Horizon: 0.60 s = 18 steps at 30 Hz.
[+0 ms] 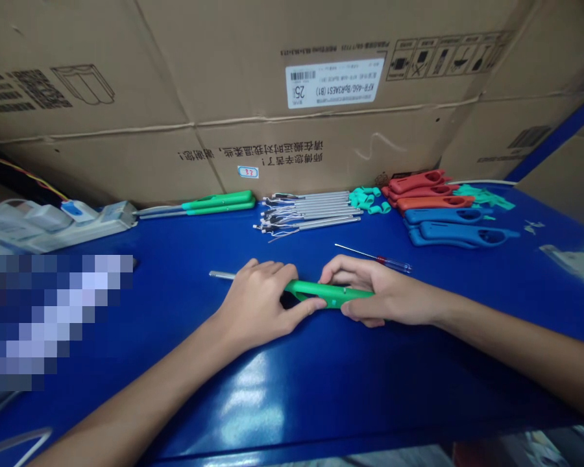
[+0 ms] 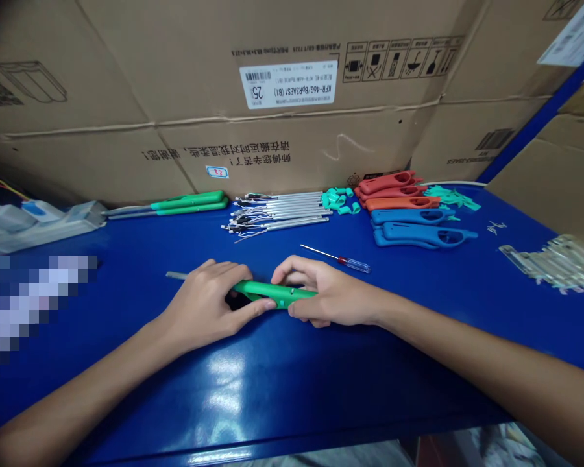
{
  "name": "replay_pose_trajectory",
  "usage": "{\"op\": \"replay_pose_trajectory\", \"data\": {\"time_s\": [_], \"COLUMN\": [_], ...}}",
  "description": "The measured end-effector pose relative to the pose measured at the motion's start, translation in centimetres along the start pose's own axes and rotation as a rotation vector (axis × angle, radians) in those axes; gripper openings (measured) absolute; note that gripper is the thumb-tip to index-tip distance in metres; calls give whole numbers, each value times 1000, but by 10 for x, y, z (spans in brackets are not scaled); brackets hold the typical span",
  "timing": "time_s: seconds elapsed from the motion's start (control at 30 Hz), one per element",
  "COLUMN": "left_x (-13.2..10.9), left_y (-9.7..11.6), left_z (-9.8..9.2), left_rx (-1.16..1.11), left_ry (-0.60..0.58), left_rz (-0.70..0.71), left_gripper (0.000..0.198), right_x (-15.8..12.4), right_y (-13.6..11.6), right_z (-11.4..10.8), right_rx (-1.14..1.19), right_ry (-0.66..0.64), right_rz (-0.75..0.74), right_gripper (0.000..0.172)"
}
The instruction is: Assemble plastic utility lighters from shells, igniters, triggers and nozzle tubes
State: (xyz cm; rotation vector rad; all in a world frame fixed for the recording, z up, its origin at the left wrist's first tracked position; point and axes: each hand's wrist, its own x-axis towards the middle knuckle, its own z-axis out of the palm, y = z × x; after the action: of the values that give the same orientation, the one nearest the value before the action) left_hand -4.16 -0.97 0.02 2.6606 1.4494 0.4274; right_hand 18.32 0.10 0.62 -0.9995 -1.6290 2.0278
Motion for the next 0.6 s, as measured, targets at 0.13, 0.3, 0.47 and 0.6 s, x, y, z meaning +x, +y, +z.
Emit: {"op": "replay_pose_trajectory", "data": {"time_s": [0.13, 0.3, 0.47, 0.6], "left_x": [0, 0, -1, -1], "left_y": [-1, -1, 1, 1], "left_z": [0, -3, -5, -4], "left_rx": [3, 8, -1, -5], "left_ry": [-17, -43, -48, -36], "left_rz": [-7, -2, 18, 20], "left_gripper": [51, 44, 37, 41], "right_x": [2, 3, 0, -1], "right_y": [1, 2, 0, 1], "right_z": [-1, -2, -2, -2], "right_rx": [-3, 10, -9, -28], "right_ry": [12, 10, -23, -49], "right_rz": [-11, -9, 2, -10], "right_gripper": [35, 44, 51, 40]}}
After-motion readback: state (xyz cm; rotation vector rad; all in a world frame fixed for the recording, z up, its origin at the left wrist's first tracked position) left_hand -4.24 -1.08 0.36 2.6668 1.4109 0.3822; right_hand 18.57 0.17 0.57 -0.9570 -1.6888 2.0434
